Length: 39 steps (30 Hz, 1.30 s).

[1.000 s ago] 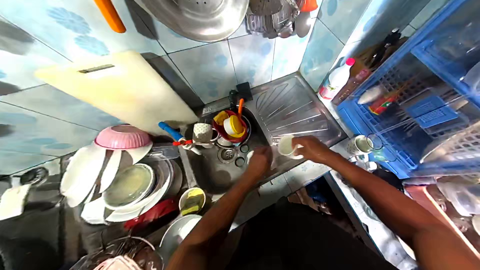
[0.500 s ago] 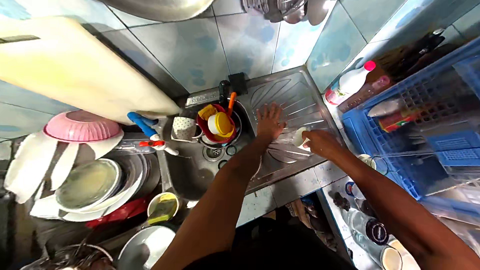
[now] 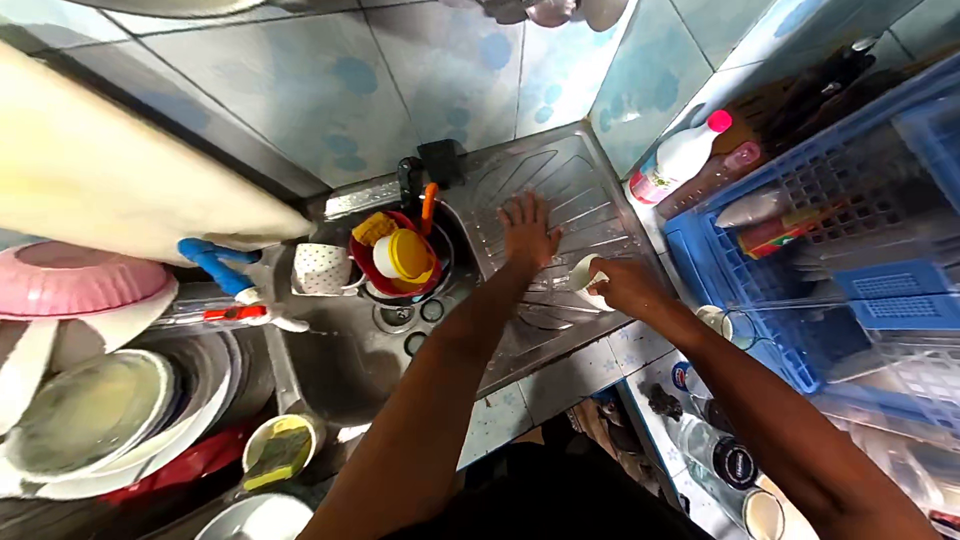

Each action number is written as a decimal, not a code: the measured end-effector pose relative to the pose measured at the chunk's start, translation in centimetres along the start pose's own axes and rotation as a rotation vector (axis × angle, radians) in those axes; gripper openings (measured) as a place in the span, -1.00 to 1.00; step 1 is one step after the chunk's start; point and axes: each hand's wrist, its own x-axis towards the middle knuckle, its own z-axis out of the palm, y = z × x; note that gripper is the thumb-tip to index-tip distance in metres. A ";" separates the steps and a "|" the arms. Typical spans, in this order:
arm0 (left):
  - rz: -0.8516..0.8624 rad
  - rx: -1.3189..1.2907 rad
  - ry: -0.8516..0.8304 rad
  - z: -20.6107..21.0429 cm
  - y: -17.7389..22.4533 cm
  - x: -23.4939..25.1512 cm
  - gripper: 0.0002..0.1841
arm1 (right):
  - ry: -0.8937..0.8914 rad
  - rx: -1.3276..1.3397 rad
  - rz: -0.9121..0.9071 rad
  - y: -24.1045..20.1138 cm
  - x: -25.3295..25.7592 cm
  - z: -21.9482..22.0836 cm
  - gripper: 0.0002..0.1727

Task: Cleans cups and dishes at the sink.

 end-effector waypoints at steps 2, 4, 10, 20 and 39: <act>0.075 -0.040 -0.022 1.7 4.2 -1.0 -0.06 | 0.007 -0.015 0.020 1.6 -1.5 -0.4 -0.77; 0.089 -0.054 -0.010 3.2 7.0 -2.2 -0.02 | 0.017 -0.024 0.042 3.4 -2.9 -1.1 -0.80; 0.103 -0.173 0.063 3.3 11.5 -7.5 -0.15 | 0.053 0.035 0.065 9.9 -4.6 -4.4 -0.78; 0.793 -0.180 -0.173 4.9 14.6 -3.4 -0.34 | 0.240 0.231 0.209 12.5 -6.5 -7.3 -0.86; 0.296 -0.009 -0.033 2.2 7.3 15.2 -0.20 | -0.053 -0.091 0.162 4.3 4.9 -7.6 -0.71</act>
